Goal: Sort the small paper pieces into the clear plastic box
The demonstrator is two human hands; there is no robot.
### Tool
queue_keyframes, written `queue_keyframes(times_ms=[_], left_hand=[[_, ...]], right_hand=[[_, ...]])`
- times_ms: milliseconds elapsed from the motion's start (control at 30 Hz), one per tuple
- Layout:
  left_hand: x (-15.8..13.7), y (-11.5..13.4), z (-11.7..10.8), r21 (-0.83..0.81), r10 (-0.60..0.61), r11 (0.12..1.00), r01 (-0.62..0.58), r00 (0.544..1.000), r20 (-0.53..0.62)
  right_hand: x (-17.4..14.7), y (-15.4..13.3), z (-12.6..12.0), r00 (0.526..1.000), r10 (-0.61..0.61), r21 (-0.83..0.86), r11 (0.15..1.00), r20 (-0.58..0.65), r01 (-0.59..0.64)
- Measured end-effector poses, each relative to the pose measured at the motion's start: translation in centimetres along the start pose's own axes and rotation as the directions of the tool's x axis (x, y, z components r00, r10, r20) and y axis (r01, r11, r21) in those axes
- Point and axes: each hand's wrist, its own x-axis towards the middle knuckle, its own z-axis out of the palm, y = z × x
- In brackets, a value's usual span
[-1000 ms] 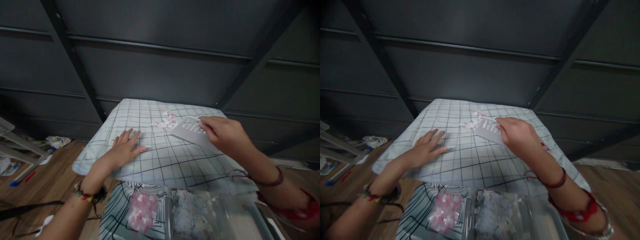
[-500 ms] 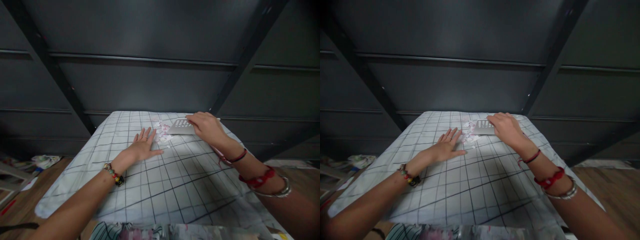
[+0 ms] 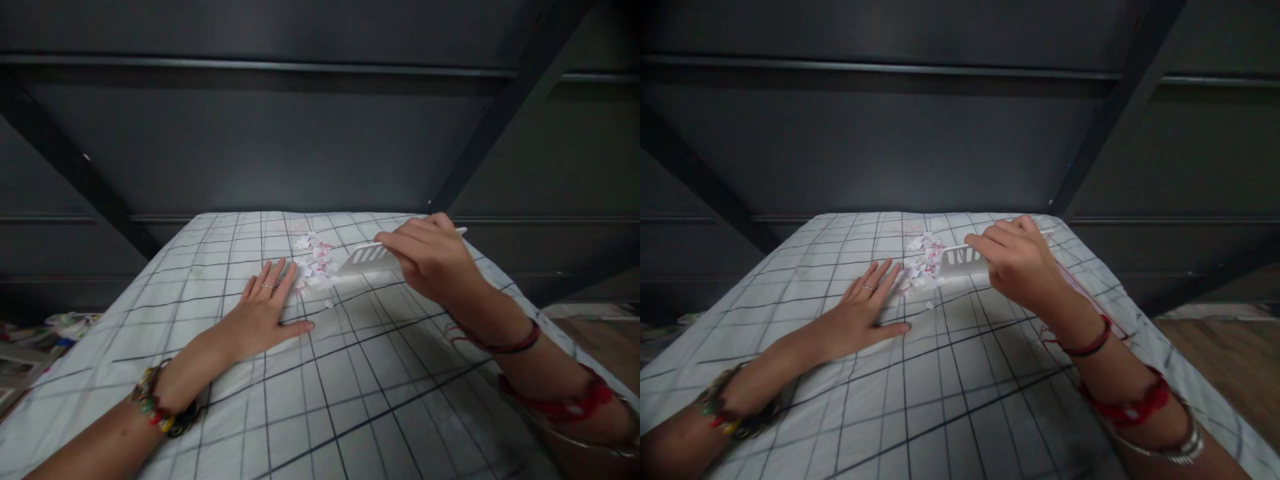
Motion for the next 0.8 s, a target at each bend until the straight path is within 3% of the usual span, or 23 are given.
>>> queue_keyframes(times_ms=[167, 467, 667, 800], left_hand=[[-0.1, -0.2, 0.1, 0.015, -0.006, 1.000, 0.006, 1.000, 0.016], [-0.3, -0.1, -0.1, 0.009, -0.002, 1.000, 0.002, 0.999, 0.044], [-0.3, -0.2, 0.0, 0.009, -0.009, 1.000, 0.008, 0.999, 0.051], [-0.4, -0.5, 0.1, 0.012, 0.018, 1.000, -0.018, 1.000, 0.010]], right_hand=[[0.0, 0.0, -0.3, 0.999, 0.031, -0.016, 0.999, -0.037, -0.032], [0.1, 0.3, -1.5, 0.997, 0.032, 0.047, 0.998, 0.076, -0.036], [0.1, 0.6, -2.4, 0.999, -0.004, 0.189, 0.982, 0.034, -0.002], [0.1, -0.3, -1.7, 0.998, 0.062, 0.071, 0.996, 0.005, -0.062]])
